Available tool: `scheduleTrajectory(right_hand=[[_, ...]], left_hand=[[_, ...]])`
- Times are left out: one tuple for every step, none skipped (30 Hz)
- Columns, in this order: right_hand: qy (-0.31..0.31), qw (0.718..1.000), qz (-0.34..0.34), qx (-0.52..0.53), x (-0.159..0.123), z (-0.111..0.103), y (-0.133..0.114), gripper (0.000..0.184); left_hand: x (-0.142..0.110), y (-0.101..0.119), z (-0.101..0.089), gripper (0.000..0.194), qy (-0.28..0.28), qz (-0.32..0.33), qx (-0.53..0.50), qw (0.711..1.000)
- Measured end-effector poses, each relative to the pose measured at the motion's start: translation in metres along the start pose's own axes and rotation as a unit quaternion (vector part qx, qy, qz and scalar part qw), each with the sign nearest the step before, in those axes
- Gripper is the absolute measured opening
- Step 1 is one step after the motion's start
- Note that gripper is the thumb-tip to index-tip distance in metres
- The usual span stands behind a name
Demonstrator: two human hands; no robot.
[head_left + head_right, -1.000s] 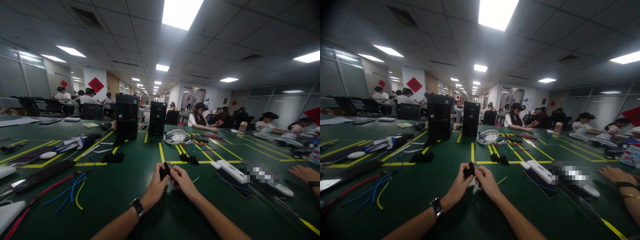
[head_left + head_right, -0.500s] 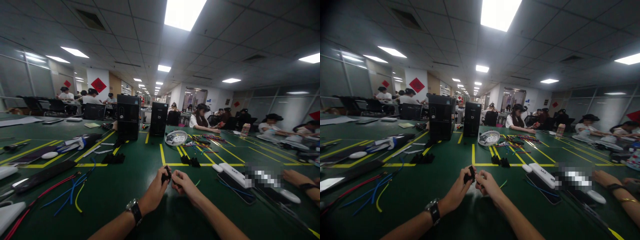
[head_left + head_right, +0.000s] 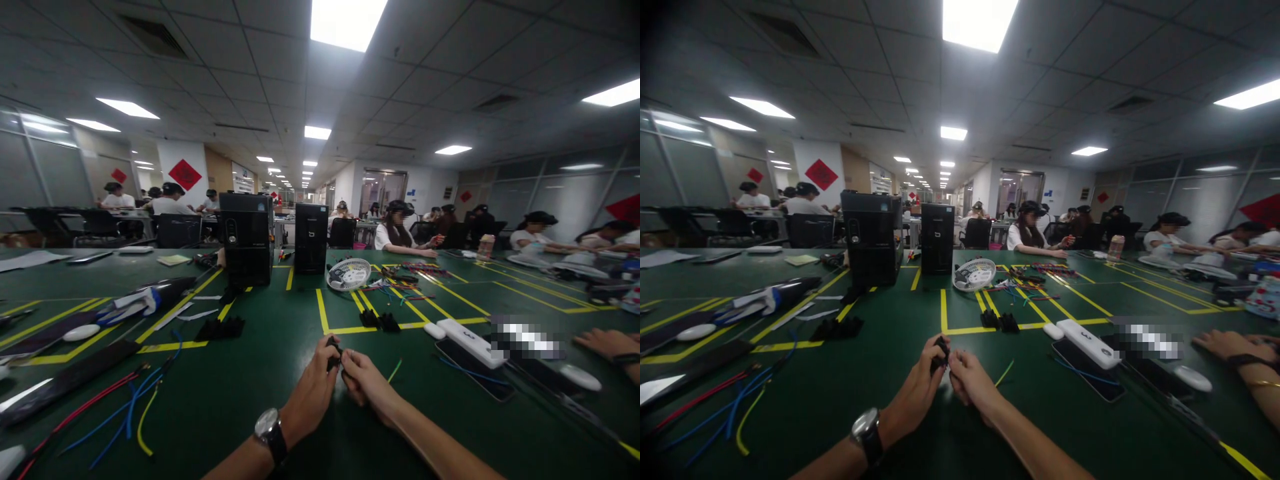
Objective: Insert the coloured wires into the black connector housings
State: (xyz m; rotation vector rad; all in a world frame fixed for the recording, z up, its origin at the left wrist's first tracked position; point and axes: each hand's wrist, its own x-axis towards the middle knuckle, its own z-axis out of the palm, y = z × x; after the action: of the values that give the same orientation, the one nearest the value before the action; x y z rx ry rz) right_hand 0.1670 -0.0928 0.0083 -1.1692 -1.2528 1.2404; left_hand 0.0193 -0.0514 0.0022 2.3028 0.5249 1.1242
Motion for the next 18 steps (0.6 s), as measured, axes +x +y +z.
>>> scheduleTrajectory(right_hand=[[-0.003,1.0,0.001,0.008,0.0,-0.001,0.001,0.042],[-0.008,1.0,0.005,0.016,0.0,-0.002,0.001,0.042],[-0.015,1.0,0.011,0.021,0.0,-0.003,0.0,0.042],[-0.025,0.999,0.019,0.022,-0.001,-0.006,-0.001,0.042],[-0.034,0.999,0.025,0.019,-0.001,-0.008,-0.002,0.042],[-0.045,0.998,0.03,0.011,-0.002,-0.011,-0.003,0.042],[-0.053,0.998,0.035,0.0,-0.002,-0.013,-0.005,0.042],[-0.056,0.998,0.036,-0.012,-0.003,-0.015,-0.005,0.042],[-0.056,0.998,0.035,-0.022,-0.003,-0.016,-0.005,0.043],[-0.052,0.998,0.032,-0.031,-0.003,-0.017,-0.005,0.044],[-0.045,0.998,0.029,-0.039,-0.002,-0.016,-0.004,0.046],[-0.037,0.998,0.029,-0.047,-0.002,-0.015,-0.003,0.048],[-0.03,0.998,0.03,-0.054,-0.001,-0.014,-0.002,0.05],[-0.027,0.997,0.031,-0.062,-0.001,-0.013,-0.001,0.052],[-0.027,0.997,0.033,-0.069,0.0,-0.013,0.0,0.053],[-0.031,0.996,0.033,-0.074,0.0,-0.012,0.0,0.055],[-0.039,0.996,0.033,-0.072,0.0,-0.012,-0.002,0.055],[-0.049,0.996,0.033,-0.064,-0.001,-0.012,-0.004,0.055]], left_hand=[[0.0,0.0,0.0,0.024,0.003,-0.004,-0.001,1.0],[0.0,0.001,-0.001,0.024,0.0,-0.006,-0.003,1.0],[0.0,0.001,-0.002,0.024,-0.006,-0.004,-0.005,1.0],[0.0,0.002,-0.004,0.024,-0.015,0.001,-0.008,1.0],[0.0,0.002,-0.005,0.024,-0.026,0.008,-0.01,1.0],[0.0,0.002,-0.007,0.024,-0.039,0.015,-0.012,0.999],[-0.001,0.003,-0.008,0.024,-0.049,0.02,-0.014,0.999],[-0.001,0.003,-0.01,0.025,-0.055,0.022,-0.016,0.998],[-0.002,0.004,-0.011,0.025,-0.057,0.022,-0.018,0.998],[-0.002,0.004,-0.011,0.026,-0.056,0.019,-0.02,0.998],[-0.003,0.005,-0.012,0.027,-0.054,0.013,-0.022,0.998],[-0.003,0.005,-0.012,0.027,-0.051,0.006,-0.024,0.998],[-0.004,0.006,-0.012,0.028,-0.05,-0.002,-0.028,0.998],[-0.005,0.006,-0.011,0.028,-0.05,-0.009,-0.033,0.998],[-0.006,0.007,-0.01,0.028,-0.048,-0.015,-0.04,0.998],[-0.006,0.007,-0.009,0.029,-0.046,-0.02,-0.049,0.998],[-0.007,0.008,-0.008,0.03,-0.04,-0.025,-0.062,0.997],[-0.007,0.01,-0.006,0.031,-0.03,-0.032,-0.078,0.996]])
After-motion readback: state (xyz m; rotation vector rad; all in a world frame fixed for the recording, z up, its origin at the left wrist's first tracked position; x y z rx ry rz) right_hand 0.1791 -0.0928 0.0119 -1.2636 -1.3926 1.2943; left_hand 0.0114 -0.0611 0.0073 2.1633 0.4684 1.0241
